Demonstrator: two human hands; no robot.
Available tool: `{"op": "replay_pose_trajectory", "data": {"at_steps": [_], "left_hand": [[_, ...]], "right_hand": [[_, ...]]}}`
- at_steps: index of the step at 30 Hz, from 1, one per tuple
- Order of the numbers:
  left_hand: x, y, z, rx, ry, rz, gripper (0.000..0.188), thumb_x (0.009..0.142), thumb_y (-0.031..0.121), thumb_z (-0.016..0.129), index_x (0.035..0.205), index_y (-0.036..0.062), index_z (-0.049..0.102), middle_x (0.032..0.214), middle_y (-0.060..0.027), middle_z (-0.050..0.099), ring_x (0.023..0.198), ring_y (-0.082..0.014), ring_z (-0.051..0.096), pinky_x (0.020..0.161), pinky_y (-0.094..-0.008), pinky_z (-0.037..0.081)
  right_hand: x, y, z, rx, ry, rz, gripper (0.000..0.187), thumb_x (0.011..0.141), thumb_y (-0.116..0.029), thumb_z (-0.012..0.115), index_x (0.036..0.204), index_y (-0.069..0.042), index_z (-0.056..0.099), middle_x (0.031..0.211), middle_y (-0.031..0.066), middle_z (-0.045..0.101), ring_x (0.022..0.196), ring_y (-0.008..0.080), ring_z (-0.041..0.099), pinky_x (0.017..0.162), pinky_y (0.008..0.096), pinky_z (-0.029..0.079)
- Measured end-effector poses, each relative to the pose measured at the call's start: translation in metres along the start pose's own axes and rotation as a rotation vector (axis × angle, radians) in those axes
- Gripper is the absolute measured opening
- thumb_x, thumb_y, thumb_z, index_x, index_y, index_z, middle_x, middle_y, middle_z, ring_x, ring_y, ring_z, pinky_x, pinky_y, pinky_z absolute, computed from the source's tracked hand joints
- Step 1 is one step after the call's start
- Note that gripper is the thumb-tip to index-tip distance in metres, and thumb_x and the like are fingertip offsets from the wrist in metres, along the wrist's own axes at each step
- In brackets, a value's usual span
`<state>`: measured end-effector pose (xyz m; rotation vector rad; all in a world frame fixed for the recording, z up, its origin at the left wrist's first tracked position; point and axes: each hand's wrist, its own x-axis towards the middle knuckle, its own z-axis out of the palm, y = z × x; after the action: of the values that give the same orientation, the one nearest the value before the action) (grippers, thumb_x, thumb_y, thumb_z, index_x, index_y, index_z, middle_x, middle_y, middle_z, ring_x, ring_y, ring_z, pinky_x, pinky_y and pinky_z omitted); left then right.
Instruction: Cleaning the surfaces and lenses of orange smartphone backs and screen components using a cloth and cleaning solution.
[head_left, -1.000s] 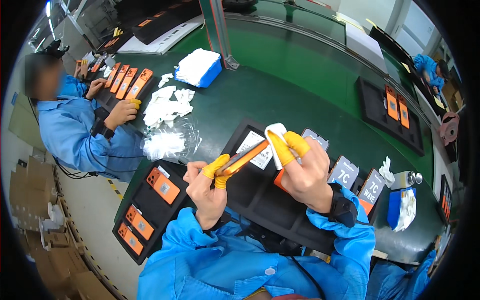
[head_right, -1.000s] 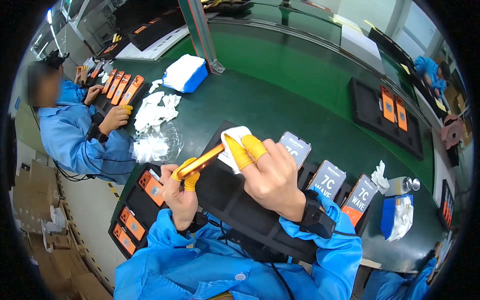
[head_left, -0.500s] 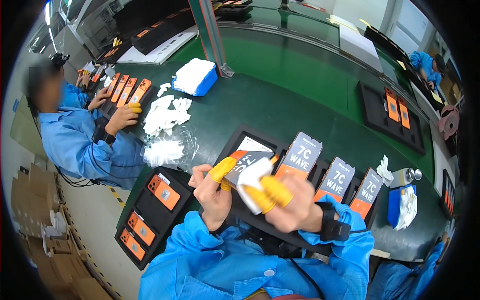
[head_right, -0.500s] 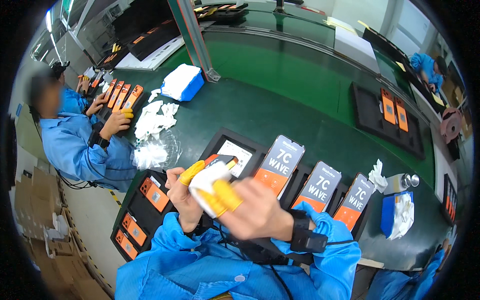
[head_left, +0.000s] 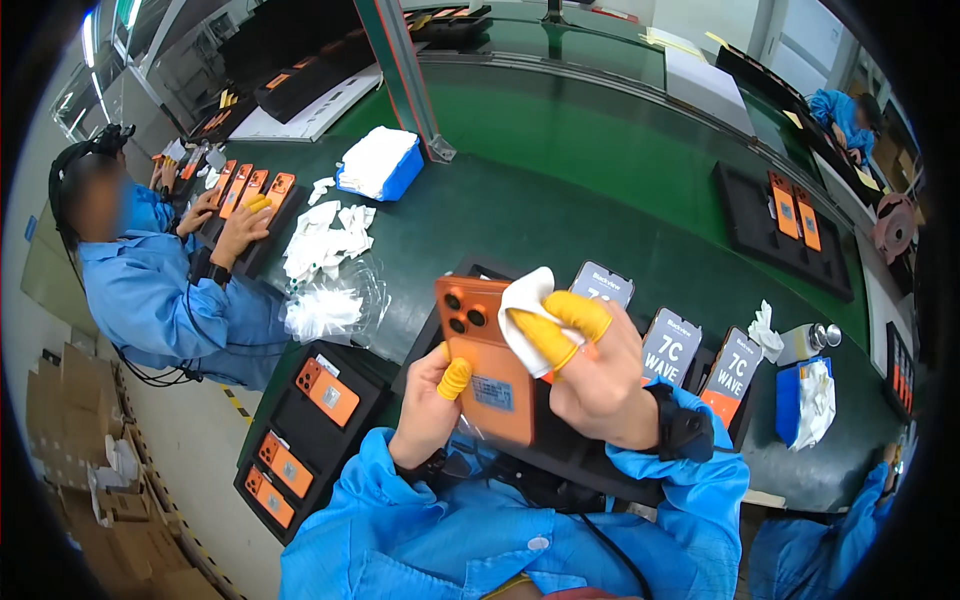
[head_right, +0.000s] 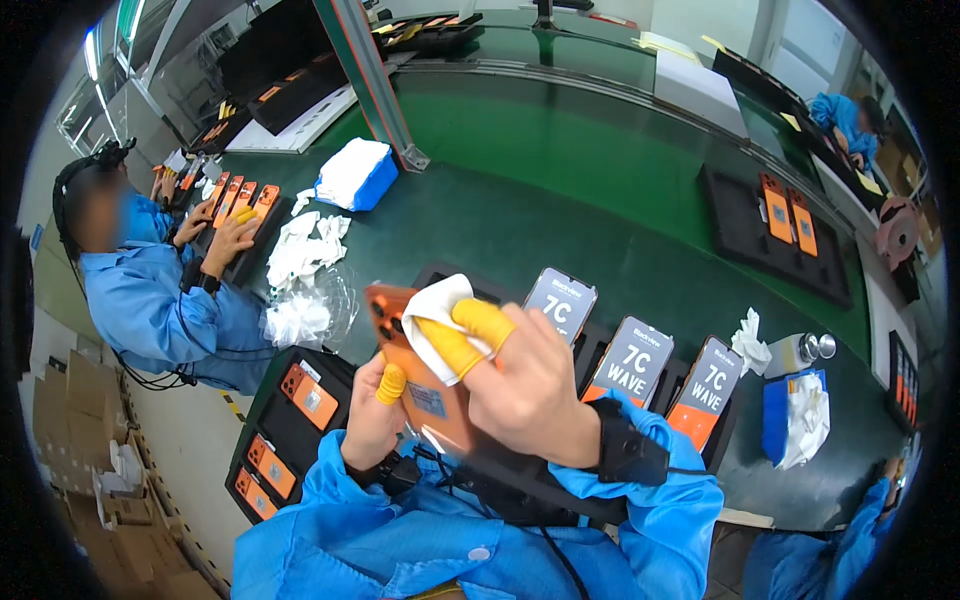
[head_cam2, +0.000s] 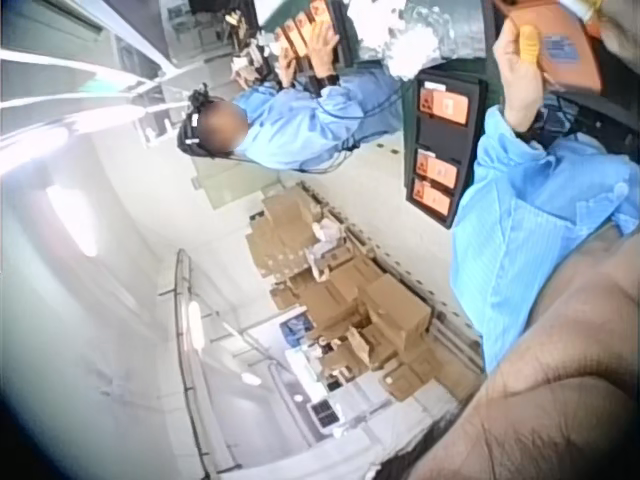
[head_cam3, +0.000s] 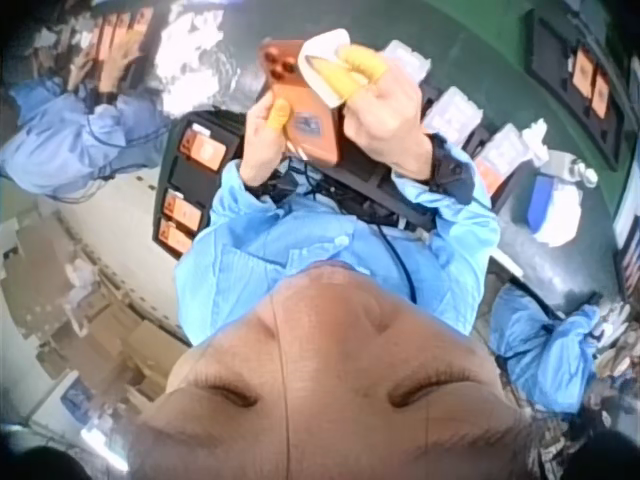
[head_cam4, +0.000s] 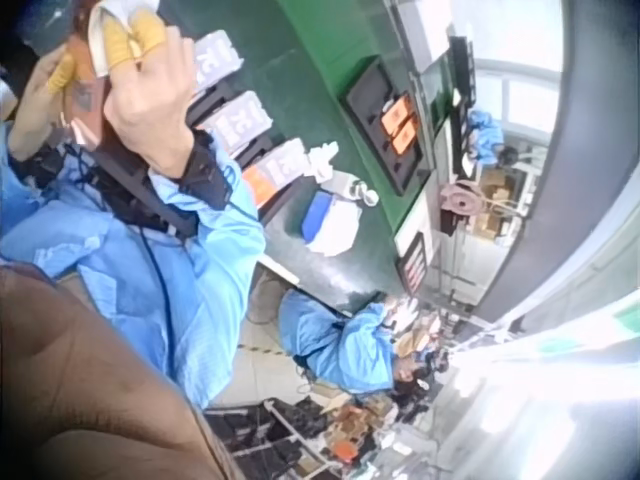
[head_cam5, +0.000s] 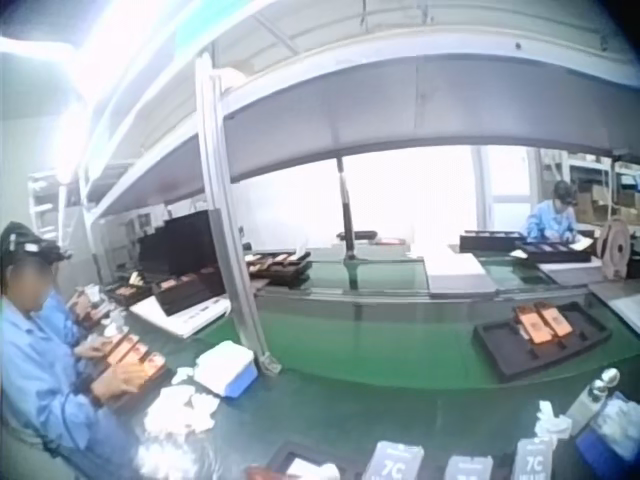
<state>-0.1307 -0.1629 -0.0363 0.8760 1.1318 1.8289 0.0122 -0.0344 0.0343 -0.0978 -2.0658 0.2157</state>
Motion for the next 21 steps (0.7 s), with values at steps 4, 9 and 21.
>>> {"op": "replay_pose_trajectory", "data": {"at_steps": [4,9,21], "left_hand": [[-0.001,-0.005,0.004,-0.399,-0.11,-0.312,0.037,0.091,0.033,0.055,0.112,0.002,0.054,0.096,-0.0061,0.058,0.083,-0.0121,0.055,0.075,-0.0241,0.048],[0.001,-0.003,0.005,-0.617,-0.235,-0.436,0.025,0.095,0.03,0.049,0.096,0.0046,0.054,0.077,-0.0092,0.043,0.066,-0.0107,0.041,0.043,-0.0153,0.036],[-0.002,-0.006,0.008,-0.613,-0.143,-0.568,0.024,0.095,0.028,0.048,0.105,0.0065,0.053,0.084,-0.0083,0.044,0.065,-0.0104,0.041,0.044,-0.0157,0.041]], "right_hand": [[0.0,0.008,0.0,0.03,0.079,0.094,0.051,0.051,0.006,0.059,0.101,0.0,0.067,0.096,0.0166,0.06,0.071,0.0294,0.057,0.061,0.0355,0.045],[0.003,0.016,-0.007,0.097,0.061,0.178,0.055,0.051,0.009,0.058,0.104,-0.002,0.067,0.098,0.0169,0.059,0.074,0.0311,0.058,0.063,0.0367,0.048],[-0.006,0.018,0.011,-0.083,-0.01,-0.045,0.048,0.05,-0.003,0.066,0.098,-0.002,0.068,0.097,0.0122,0.06,0.065,0.0243,0.053,0.052,0.0323,0.041]]}}
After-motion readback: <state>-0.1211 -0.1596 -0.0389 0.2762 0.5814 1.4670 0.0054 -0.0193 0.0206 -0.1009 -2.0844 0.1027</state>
